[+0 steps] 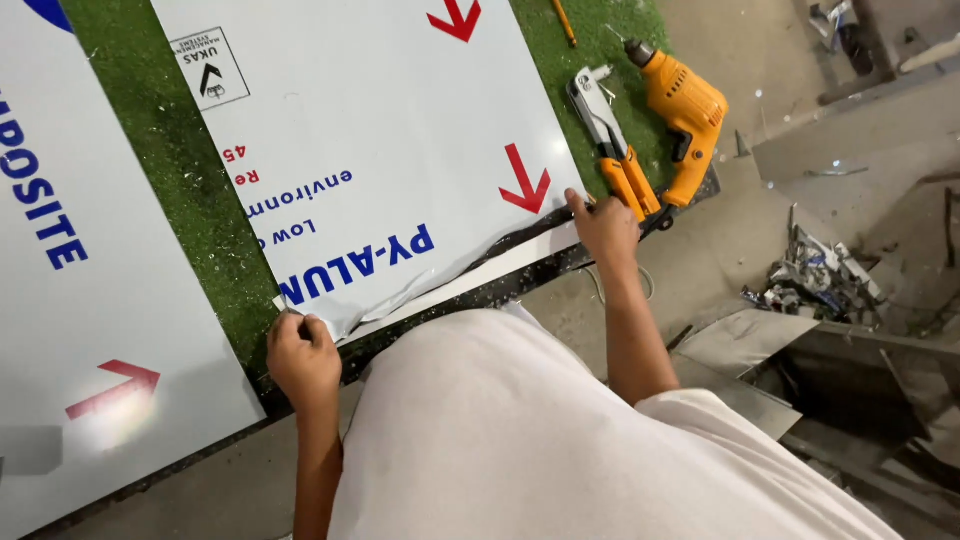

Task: Measuring and cutting an aluminum composite panel using a utility knife and straight edge, then peeling the protective film.

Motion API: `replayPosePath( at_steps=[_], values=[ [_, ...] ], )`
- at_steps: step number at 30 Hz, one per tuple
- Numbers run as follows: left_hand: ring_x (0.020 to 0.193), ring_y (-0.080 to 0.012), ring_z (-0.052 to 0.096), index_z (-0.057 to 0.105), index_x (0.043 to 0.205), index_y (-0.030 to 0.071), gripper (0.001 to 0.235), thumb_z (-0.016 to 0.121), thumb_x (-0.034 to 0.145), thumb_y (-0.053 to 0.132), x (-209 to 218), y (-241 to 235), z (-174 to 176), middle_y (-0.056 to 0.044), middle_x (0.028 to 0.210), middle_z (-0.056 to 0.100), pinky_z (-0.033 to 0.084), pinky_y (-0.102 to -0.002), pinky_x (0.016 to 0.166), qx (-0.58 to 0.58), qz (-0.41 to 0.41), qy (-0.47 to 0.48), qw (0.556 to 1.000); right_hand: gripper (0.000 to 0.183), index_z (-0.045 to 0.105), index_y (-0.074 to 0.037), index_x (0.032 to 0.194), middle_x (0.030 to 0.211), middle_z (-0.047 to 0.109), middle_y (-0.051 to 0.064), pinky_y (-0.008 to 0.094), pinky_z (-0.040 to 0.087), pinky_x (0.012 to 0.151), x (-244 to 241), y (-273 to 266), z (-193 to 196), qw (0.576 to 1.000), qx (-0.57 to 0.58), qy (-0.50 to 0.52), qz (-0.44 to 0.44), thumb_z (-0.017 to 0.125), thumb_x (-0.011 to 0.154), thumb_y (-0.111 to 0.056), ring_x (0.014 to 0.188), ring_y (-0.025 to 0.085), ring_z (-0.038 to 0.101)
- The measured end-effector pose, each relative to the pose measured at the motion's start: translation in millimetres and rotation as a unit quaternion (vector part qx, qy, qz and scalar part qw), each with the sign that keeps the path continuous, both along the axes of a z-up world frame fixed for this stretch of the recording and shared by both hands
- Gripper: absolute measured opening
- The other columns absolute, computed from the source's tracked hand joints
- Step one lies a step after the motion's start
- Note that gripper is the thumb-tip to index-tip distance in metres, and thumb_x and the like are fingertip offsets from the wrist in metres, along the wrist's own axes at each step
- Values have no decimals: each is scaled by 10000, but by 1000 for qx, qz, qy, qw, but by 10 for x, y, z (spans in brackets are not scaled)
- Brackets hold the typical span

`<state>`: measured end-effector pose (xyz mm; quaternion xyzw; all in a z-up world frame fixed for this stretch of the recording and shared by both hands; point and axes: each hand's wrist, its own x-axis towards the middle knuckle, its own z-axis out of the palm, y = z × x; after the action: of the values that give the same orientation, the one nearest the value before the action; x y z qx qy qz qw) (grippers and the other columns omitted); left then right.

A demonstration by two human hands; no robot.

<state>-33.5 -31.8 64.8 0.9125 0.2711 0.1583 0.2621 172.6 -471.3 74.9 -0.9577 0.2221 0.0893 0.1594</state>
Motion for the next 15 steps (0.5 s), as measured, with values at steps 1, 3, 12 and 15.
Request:
replayPosePath(
  at_steps=[1, 3, 12, 15],
  values=[
    [839, -285, 658, 589, 812, 99, 215, 662, 1015, 113, 7, -25, 11, -50, 833, 630, 557, -356, 714, 0, 5, -27, 1000, 723, 648, -66, 640, 640, 637, 238, 543, 513, 660, 28, -46, -103, 1000, 16, -6, -11, 665, 871, -751, 755, 491, 702],
    [958, -300, 663, 605, 827, 78, 179, 676, 991, 78, -20, -47, -139, -87, 1040, 636, 569, -383, 760, 18, -5, -82, 996, 486, 532, -132, 582, 517, 482, 79, 409, 393, 529, 77, -59, -137, 997, 60, -52, 14, 648, 909, -473, 548, 293, 494],
    [697, -382, 692, 672, 876, -18, 453, 608, 1118, 360, 18, -47, 217, -186, 691, 673, 527, -464, 652, -147, 30, 34, 988, 518, 528, -100, 637, 637, 478, 103, 388, 365, 607, 86, 17, 89, 991, 108, -62, -48, 614, 976, -482, 654, 267, 438],
    [623, -298, 716, 670, 889, -37, 621, 598, 1107, 540, 155, -52, 454, -171, 641, 696, 547, -407, 613, -227, 58, 104, 966, 525, 583, -67, 641, 650, 524, 148, 442, 439, 629, 215, -174, -215, 997, 75, -18, -19, 640, 940, -495, 654, 339, 543]
  ],
)
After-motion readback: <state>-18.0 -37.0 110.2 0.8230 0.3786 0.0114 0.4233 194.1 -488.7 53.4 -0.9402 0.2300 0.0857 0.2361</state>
